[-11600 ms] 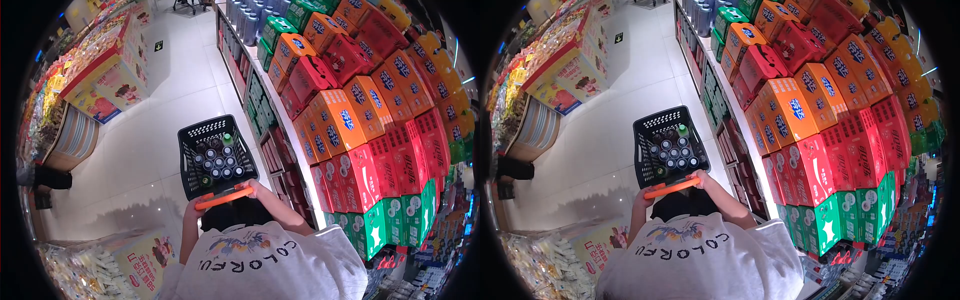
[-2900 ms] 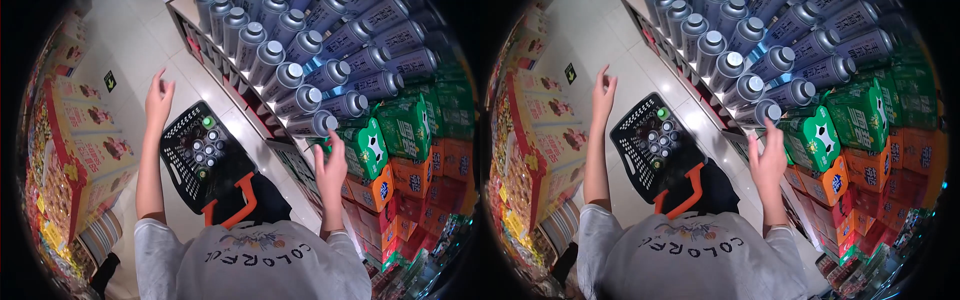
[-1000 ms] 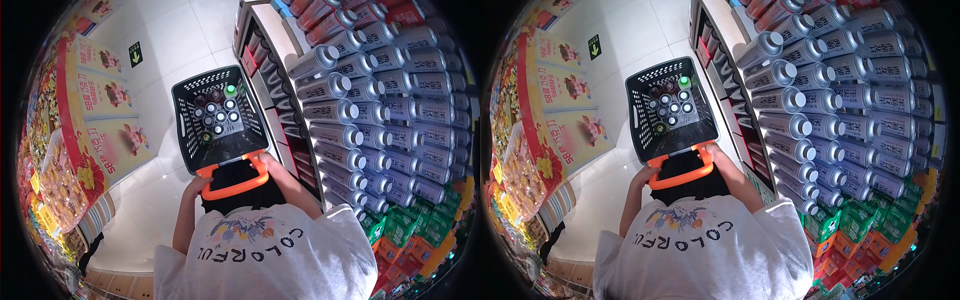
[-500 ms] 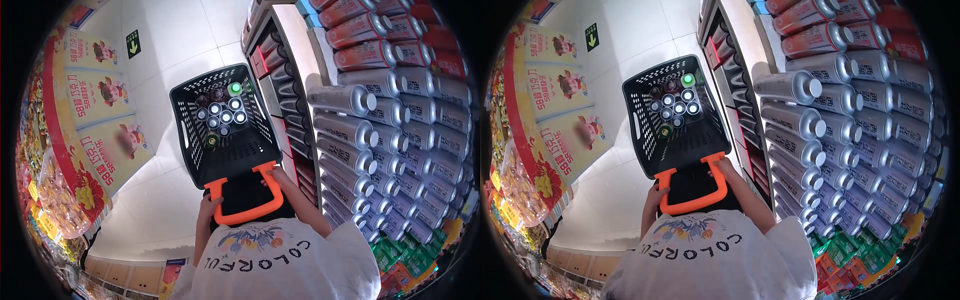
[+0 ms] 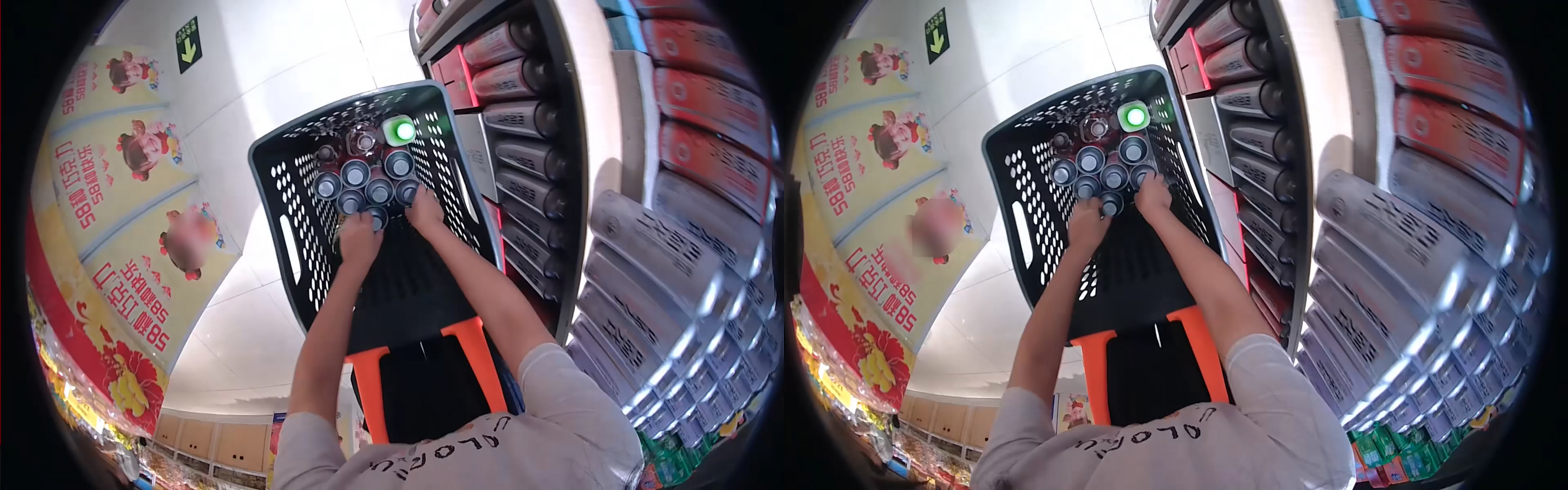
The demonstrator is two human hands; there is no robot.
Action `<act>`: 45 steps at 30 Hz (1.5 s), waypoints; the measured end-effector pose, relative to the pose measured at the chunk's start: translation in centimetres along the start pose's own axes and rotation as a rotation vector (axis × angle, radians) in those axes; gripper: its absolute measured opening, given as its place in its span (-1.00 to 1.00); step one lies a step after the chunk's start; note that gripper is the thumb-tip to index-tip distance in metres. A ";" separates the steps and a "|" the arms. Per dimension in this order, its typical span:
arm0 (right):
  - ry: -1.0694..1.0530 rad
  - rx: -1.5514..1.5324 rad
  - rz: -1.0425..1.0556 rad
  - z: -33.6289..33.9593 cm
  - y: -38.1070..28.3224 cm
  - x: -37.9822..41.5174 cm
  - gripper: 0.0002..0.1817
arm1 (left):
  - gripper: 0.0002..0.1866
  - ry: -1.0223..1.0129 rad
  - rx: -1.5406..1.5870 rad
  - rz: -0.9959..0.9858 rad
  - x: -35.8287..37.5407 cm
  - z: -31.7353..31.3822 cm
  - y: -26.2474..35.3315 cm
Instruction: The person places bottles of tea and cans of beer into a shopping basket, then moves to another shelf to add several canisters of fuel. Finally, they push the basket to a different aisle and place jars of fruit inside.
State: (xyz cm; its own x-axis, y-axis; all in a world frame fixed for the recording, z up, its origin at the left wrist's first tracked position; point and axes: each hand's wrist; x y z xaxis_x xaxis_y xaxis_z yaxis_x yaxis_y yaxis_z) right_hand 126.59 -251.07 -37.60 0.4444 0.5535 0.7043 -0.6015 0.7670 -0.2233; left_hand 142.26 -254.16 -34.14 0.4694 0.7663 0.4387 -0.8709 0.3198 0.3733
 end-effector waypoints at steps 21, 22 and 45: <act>0.068 0.037 0.196 -5.5 6.6 -1.1 -0.55 | -0.74 -0.201 -0.372 -0.059 -2.2 -16.5 -2.8; 0.049 0.035 0.179 -5.3 6.8 -0.6 -0.54 | -0.74 -0.219 -0.332 -0.071 -2.1 -16.6 -3.2; -0.087 0.135 0.165 -7.4 8.8 -2.7 -0.57 | -0.65 -0.066 0.028 -0.011 7.1 -1.9 0.1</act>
Point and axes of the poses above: each hand's wrist, its own x-axis away from the middle knuckle, its own z-axis out of the back of the hand, y = z × x, and after that the axes turned 9 degrees about -x, right-handed
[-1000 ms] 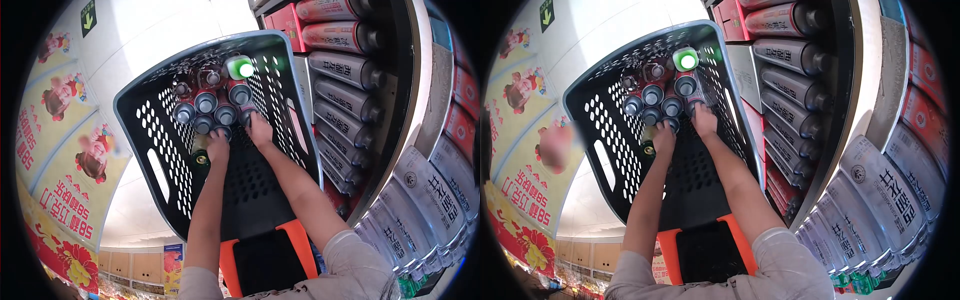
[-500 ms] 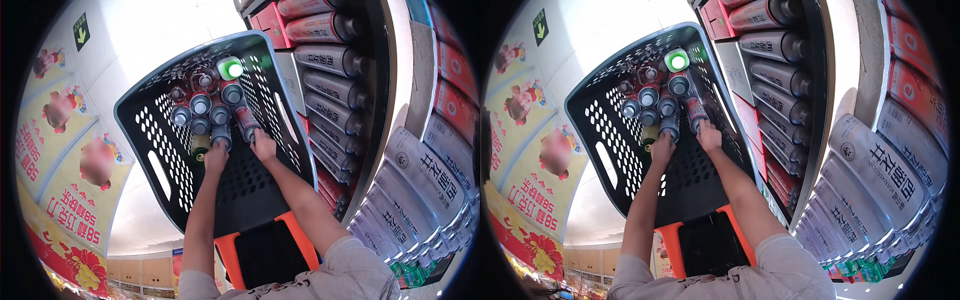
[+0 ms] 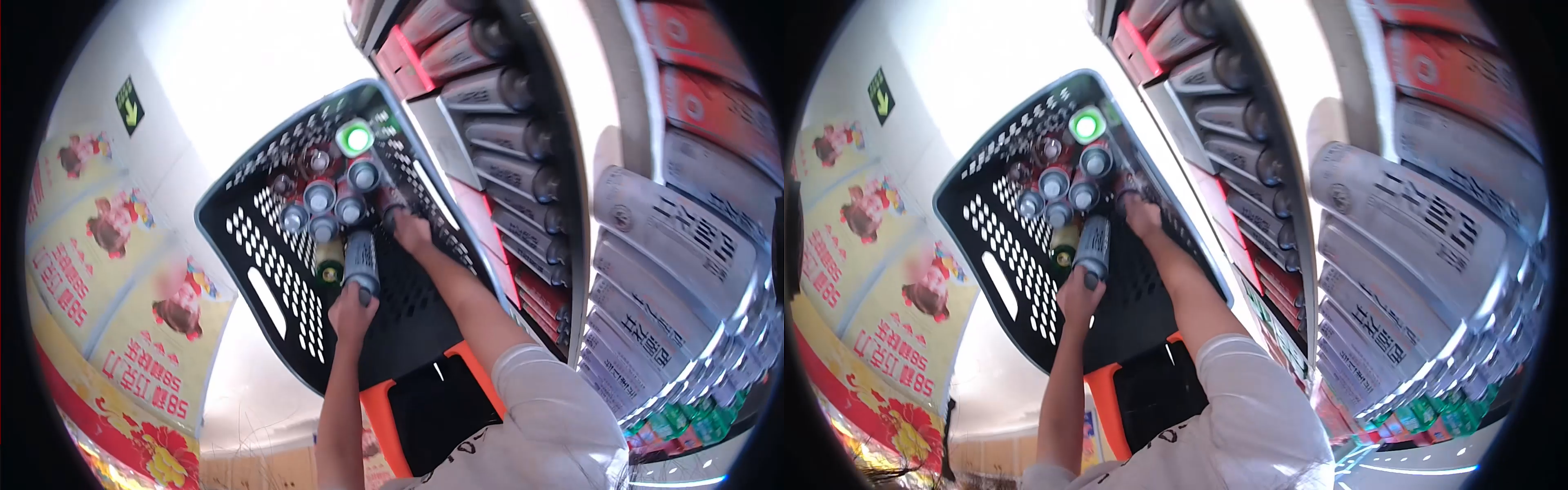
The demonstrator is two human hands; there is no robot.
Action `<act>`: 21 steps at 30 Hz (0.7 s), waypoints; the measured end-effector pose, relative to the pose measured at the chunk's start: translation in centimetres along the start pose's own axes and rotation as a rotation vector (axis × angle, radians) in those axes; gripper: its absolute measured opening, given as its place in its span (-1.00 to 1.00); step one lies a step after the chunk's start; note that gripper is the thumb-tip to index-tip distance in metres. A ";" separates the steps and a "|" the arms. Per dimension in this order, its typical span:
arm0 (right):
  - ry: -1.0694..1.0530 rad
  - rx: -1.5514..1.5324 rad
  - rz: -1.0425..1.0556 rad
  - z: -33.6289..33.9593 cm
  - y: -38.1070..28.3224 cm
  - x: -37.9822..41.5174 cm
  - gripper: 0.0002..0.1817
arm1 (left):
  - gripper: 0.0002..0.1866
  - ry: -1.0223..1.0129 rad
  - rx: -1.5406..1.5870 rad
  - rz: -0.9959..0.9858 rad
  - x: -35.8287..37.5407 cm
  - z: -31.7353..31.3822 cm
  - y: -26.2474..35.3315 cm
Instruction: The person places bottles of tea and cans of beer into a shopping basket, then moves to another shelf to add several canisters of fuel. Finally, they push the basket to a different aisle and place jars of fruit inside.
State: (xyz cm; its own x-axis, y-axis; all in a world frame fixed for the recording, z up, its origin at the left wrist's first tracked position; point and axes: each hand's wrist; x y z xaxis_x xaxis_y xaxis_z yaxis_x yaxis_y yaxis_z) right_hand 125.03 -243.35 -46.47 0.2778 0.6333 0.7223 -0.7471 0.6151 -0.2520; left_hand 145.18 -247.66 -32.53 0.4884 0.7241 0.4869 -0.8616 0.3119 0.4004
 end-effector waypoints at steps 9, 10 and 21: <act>-0.035 -0.054 -0.042 4.3 -7.0 8.3 -0.45 | -0.64 0.113 -0.073 -0.066 2.8 8.8 3.8; -0.105 -0.085 0.032 7.1 -8.0 10.6 -0.34 | -0.65 0.169 -0.067 -0.112 3.0 10.4 4.5; 0.432 -0.614 0.672 24.0 -12.0 30.0 0.17 | -0.64 0.374 -0.171 -0.597 8.4 31.2 15.6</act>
Point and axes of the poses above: each hand's wrist, its own x-axis away from the middle knuckle, its own z-axis out of the back of the hand, y = z × x, and after that the axes turned 9 degrees about -x, right-handed
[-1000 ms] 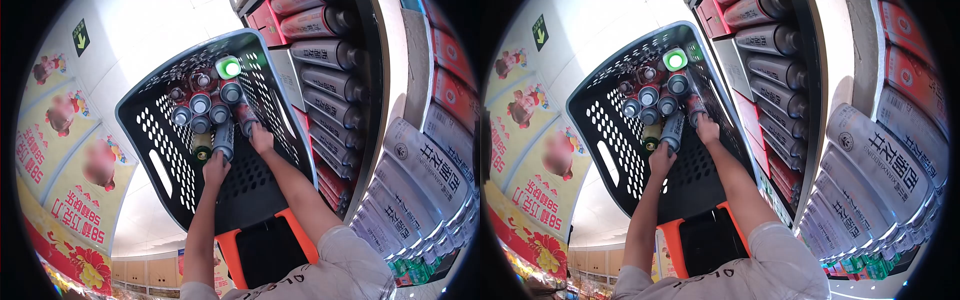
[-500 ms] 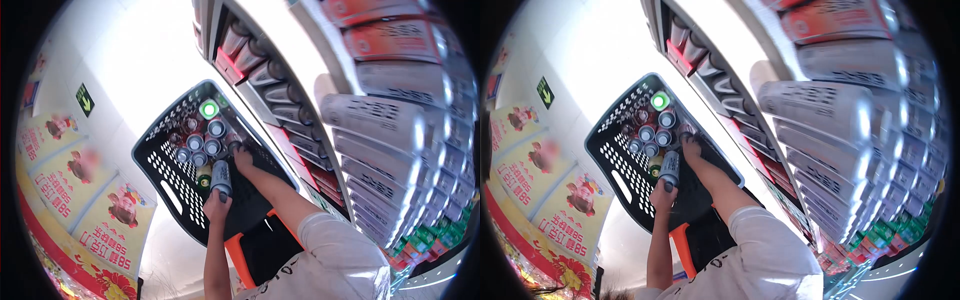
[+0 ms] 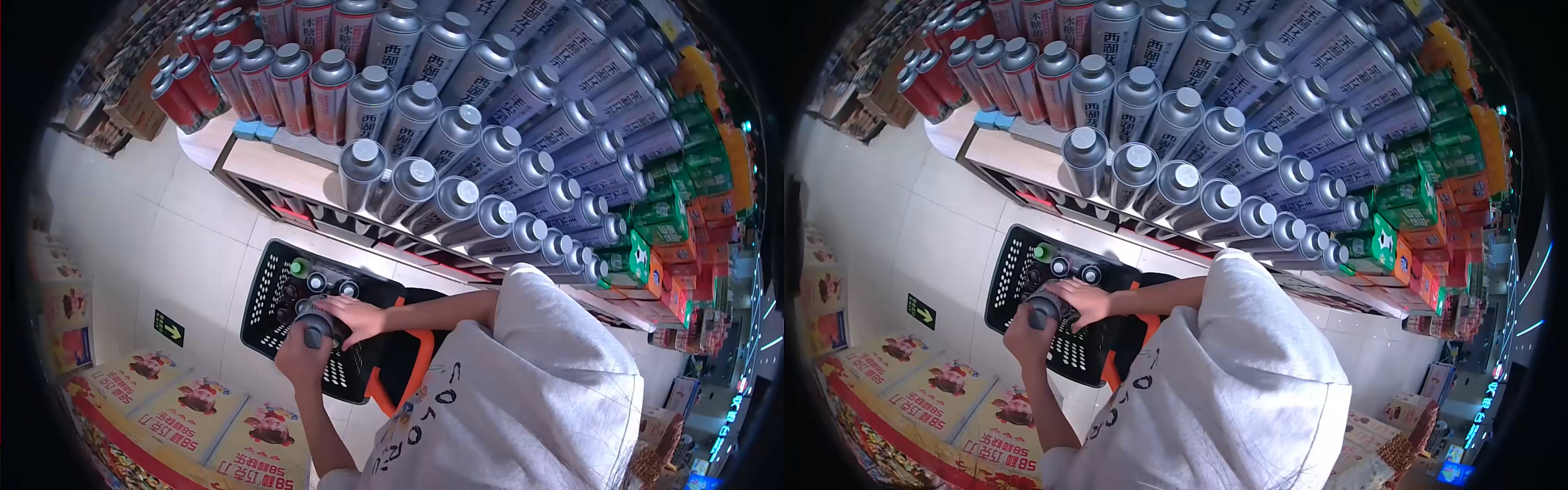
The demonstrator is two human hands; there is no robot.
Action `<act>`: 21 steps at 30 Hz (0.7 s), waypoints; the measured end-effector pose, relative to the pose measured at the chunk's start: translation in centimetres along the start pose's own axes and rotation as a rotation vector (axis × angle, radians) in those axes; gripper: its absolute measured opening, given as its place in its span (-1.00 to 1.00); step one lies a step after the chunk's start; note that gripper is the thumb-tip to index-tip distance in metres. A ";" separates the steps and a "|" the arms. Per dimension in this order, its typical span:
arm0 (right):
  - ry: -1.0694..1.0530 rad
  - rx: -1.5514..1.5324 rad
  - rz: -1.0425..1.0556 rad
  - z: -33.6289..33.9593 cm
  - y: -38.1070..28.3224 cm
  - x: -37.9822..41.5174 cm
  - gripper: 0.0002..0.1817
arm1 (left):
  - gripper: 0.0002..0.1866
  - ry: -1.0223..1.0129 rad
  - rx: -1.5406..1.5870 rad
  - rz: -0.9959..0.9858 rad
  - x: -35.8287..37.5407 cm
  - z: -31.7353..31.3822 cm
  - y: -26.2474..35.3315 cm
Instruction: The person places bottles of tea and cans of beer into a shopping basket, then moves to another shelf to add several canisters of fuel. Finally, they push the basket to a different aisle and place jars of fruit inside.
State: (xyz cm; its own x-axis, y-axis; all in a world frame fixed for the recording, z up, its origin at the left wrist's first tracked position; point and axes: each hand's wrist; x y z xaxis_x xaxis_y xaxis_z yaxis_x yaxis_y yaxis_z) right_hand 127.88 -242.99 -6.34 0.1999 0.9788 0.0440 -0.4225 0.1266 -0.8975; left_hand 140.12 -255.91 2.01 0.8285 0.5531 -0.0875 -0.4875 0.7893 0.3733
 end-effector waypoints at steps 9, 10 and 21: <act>0.628 0.051 0.050 6.2 -8.0 -5.7 0.01 | -0.70 0.089 0.132 -0.176 -11.1 11.0 5.5; 0.680 0.068 0.083 6.9 -8.3 -6.3 0.02 | -0.70 0.110 0.085 -0.223 -12.4 11.1 5.6; 0.278 0.028 -0.329 5.4 -1.1 -5.4 -0.31 | -0.65 0.109 0.134 -0.402 -25.5 6.1 7.5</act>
Point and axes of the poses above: each hand's wrist, its own x-axis away from the middle knuckle, its own z-axis out of the back of the hand, y = z × x, and after that the axes turned 9 degrees about -x, right-handed
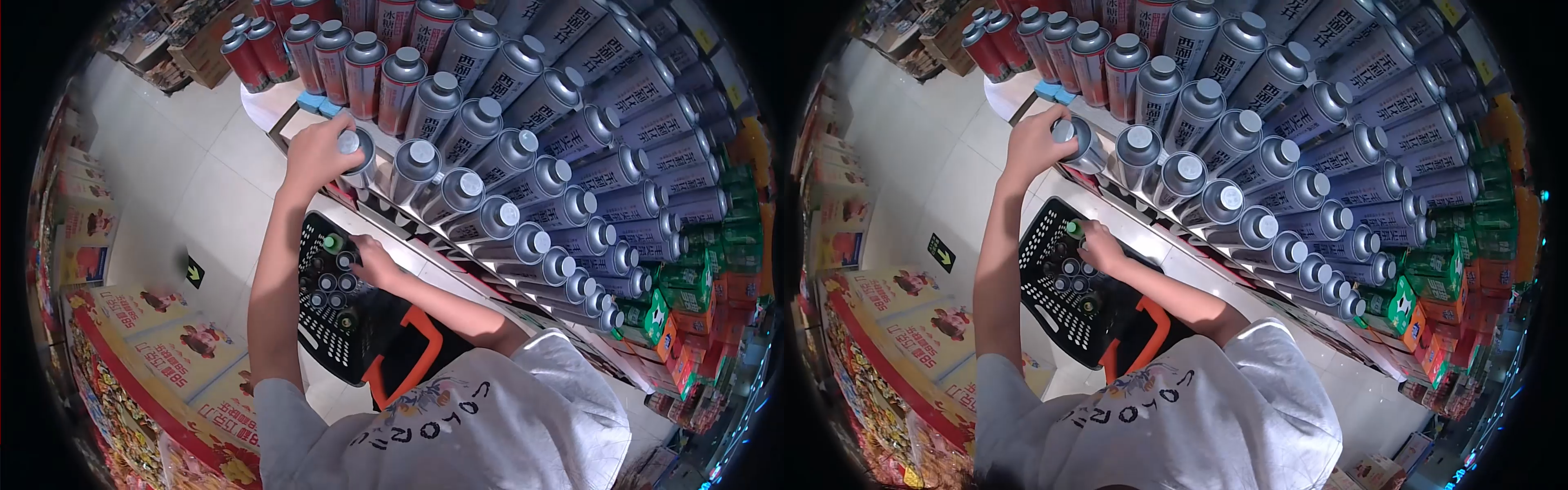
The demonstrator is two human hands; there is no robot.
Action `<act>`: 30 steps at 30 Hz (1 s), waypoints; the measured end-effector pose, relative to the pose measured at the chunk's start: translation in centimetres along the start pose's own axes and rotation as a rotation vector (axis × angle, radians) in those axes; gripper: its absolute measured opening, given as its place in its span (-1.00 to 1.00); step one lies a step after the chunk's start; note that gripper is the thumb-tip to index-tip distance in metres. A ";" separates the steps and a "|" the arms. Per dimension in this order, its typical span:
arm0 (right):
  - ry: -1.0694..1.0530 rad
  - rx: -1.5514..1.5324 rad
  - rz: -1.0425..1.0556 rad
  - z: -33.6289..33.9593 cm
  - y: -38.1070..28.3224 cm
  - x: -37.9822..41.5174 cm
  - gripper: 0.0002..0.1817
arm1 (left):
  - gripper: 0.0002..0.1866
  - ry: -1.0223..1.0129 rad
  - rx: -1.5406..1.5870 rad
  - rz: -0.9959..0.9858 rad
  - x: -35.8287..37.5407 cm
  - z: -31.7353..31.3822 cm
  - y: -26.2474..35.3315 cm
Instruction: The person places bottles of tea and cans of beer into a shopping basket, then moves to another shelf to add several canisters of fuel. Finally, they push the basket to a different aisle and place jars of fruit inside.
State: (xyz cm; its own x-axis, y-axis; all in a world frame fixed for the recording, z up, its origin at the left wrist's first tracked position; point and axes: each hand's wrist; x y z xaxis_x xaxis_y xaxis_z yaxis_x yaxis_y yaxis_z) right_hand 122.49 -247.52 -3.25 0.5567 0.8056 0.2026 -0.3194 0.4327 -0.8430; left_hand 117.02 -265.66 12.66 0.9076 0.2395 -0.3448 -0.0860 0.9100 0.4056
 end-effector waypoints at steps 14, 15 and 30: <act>-0.356 0.155 -0.274 -3.8 6.6 1.2 -0.46 | -0.65 0.040 0.068 -0.094 -3.3 -6.3 -1.6; -0.350 0.154 -0.283 -3.8 6.9 1.3 -0.46 | -0.64 -0.019 0.066 -0.077 -3.5 -5.9 -1.4; -0.519 0.450 -0.377 -9.6 16.1 -1.1 -0.62 | -0.50 0.007 0.148 0.227 1.5 -1.9 -5.9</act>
State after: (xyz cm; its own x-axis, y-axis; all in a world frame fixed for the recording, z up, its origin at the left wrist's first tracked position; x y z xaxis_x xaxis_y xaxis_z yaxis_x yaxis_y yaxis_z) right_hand 124.06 -245.27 -21.84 0.2955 0.6101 0.7352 -0.5223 0.7475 -0.4103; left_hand 118.13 -270.01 8.10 0.8688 0.4350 -0.2366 -0.2257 0.7732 0.5927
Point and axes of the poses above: each hand's wrist, its own x-axis away from the middle knuckle, its own z-axis out of the back of the hand, y = z × x, and after that the axes turned 9 degrees about -x, right-handed
